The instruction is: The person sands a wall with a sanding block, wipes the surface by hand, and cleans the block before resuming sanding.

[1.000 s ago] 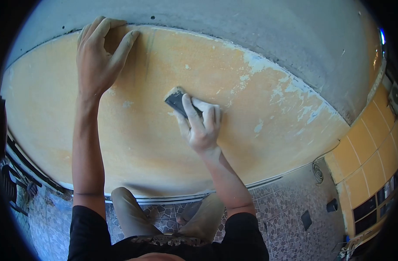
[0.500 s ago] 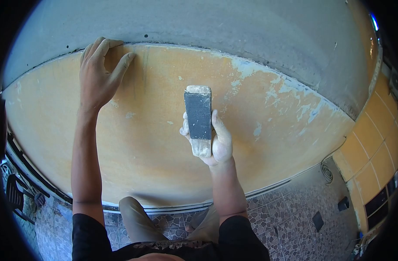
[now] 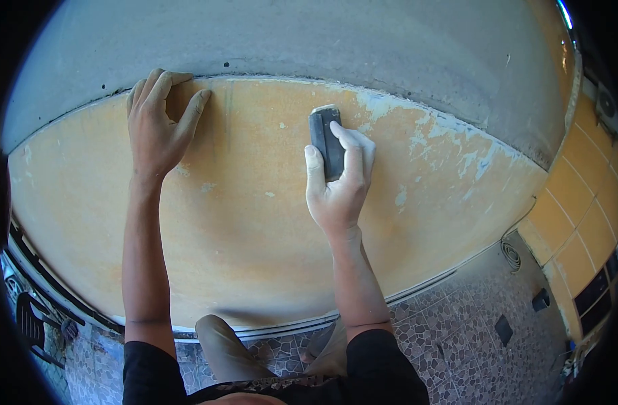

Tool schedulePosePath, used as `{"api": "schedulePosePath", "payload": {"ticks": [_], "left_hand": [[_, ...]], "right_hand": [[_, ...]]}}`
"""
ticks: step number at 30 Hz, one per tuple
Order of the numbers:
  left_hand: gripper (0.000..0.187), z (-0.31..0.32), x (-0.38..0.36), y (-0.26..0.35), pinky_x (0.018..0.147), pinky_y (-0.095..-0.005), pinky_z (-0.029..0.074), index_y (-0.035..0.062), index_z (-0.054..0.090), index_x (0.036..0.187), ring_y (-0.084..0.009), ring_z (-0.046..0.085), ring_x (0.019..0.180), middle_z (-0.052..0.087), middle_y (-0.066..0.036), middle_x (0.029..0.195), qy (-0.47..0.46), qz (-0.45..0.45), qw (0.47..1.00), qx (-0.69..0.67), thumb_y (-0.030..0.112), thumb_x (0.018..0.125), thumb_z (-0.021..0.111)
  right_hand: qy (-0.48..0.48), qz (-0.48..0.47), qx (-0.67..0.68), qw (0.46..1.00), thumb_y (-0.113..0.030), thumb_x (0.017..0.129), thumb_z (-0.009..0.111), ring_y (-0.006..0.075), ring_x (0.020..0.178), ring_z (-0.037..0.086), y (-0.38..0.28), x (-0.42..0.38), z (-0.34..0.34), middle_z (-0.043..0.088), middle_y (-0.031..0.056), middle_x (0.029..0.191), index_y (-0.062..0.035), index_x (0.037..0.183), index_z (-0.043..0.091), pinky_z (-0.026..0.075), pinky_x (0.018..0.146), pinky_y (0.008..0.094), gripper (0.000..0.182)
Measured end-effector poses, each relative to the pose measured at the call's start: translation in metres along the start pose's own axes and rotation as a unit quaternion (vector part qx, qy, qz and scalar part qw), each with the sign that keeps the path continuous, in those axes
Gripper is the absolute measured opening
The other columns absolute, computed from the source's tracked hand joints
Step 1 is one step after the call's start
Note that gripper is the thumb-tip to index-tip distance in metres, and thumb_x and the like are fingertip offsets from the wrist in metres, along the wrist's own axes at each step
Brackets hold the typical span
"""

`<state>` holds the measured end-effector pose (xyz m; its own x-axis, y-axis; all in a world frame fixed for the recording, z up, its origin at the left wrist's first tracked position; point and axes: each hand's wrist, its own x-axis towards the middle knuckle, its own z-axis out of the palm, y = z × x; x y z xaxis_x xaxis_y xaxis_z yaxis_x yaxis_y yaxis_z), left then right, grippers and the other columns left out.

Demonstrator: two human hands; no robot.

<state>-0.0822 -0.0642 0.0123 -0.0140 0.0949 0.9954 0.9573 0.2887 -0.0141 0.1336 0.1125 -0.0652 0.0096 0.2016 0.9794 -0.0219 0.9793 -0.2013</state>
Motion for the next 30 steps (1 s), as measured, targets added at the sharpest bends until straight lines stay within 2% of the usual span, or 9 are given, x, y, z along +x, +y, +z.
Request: {"api": "schedulePosePath", "payload": {"ticks": [2,7,10,15,19,22,24,27,30], "left_hand": [[0.028,-0.001,0.0,-0.001,0.101,-0.0418,0.047,0.0069,0.074,0.11,-0.026,0.061,0.1,0.068,-0.005,0.101,0.001,0.004,1.0,-0.01,0.029,0.095,0.081],[0.029,-0.003,-0.002,-0.005,0.101,-0.0419,0.046,0.0073,0.074,0.111,-0.0257,0.061,0.099,0.068,-0.004,0.101,0.005,0.021,0.999,-0.029,0.03,0.095,0.081],[0.03,-0.004,-0.003,-0.005,0.102,-0.0417,0.047,0.0074,0.074,0.112,-0.0256,0.062,0.1,0.068,-0.004,0.102,0.002,0.019,0.999,-0.04,0.03,0.094,0.081],[0.032,-0.001,-0.005,-0.005,0.101,-0.042,0.048,0.0075,0.074,0.113,-0.026,0.062,0.1,0.068,-0.005,0.103,0.015,0.022,0.999,-0.037,0.032,0.094,0.082],[0.033,-0.002,-0.003,-0.002,0.1,-0.0424,0.05,0.0076,0.074,0.114,-0.0258,0.063,0.101,0.069,-0.005,0.104,0.016,0.011,0.999,-0.045,0.033,0.094,0.081],[0.033,-0.004,-0.001,-0.002,0.1,-0.0427,0.05,0.0072,0.074,0.114,-0.0256,0.064,0.102,0.07,-0.005,0.105,-0.003,0.002,1.0,-0.023,0.033,0.095,0.081],[0.03,-0.001,-0.003,-0.001,0.102,-0.0447,0.046,0.006,0.073,0.108,-0.0274,0.063,0.097,0.069,-0.007,0.098,0.022,0.012,0.999,-0.046,0.031,0.092,0.081],[0.034,-0.006,-0.002,-0.001,0.101,-0.0423,0.05,0.0061,0.074,0.115,-0.0261,0.064,0.102,0.071,-0.006,0.106,-0.008,0.01,1.0,-0.023,0.032,0.095,0.081],[0.033,-0.006,-0.001,0.0,0.101,-0.0427,0.049,0.0057,0.074,0.114,-0.0265,0.064,0.101,0.07,-0.006,0.105,-0.008,0.002,1.0,-0.027,0.031,0.094,0.081]], "right_hand": [[0.0,-0.089,-0.092,0.992,-0.007,0.096,0.079,0.0345,0.114,0.063,-0.002,0.004,0.006,0.062,0.0206,0.125,0.0021,0.135,0.065,0.054,0.095,0.044,0.042],[-0.009,-0.064,-0.216,0.974,-0.021,0.102,0.073,0.035,0.118,0.07,-0.019,0.01,0.013,0.063,0.0172,0.138,-0.0008,0.137,0.072,0.061,0.093,0.0445,0.041],[-0.002,-0.073,-0.255,0.964,-0.022,0.102,0.072,0.0347,0.117,0.071,-0.023,0.008,0.015,0.064,0.0157,0.136,-0.0011,0.137,0.072,0.061,0.092,0.0448,0.041],[-0.007,-0.045,-0.228,0.973,-0.02,0.102,0.071,0.034,0.115,0.071,-0.034,0.038,0.017,0.065,0.0148,0.134,-0.001,0.136,0.073,0.062,0.088,0.0454,0.038],[-0.018,-0.018,-0.215,0.976,-0.019,0.102,0.071,0.0343,0.113,0.071,-0.034,0.017,0.016,0.065,0.0146,0.132,-0.0004,0.135,0.073,0.062,0.087,0.0452,0.038],[0.037,-0.028,-0.199,0.979,-0.019,0.103,0.071,0.0341,0.111,0.072,-0.031,0.034,0.034,0.065,0.0136,0.13,-0.0003,0.134,0.073,0.061,0.086,0.0453,0.037],[0.018,-0.017,-0.199,0.98,-0.019,0.103,0.07,0.0341,0.11,0.072,-0.035,0.032,0.023,0.065,0.0135,0.129,-0.0003,0.134,0.073,0.061,0.086,0.0453,0.036],[0.003,-0.02,-0.202,0.979,-0.019,0.103,0.07,0.0344,0.108,0.072,-0.033,0.023,0.019,0.066,0.0135,0.127,0.0,0.133,0.073,0.061,0.085,0.0451,0.036],[0.016,-0.032,-0.196,0.98,-0.019,0.103,0.07,0.0346,0.107,0.072,-0.032,0.046,0.026,0.066,0.0137,0.127,0.0002,0.133,0.073,0.061,0.084,0.045,0.036]]}}
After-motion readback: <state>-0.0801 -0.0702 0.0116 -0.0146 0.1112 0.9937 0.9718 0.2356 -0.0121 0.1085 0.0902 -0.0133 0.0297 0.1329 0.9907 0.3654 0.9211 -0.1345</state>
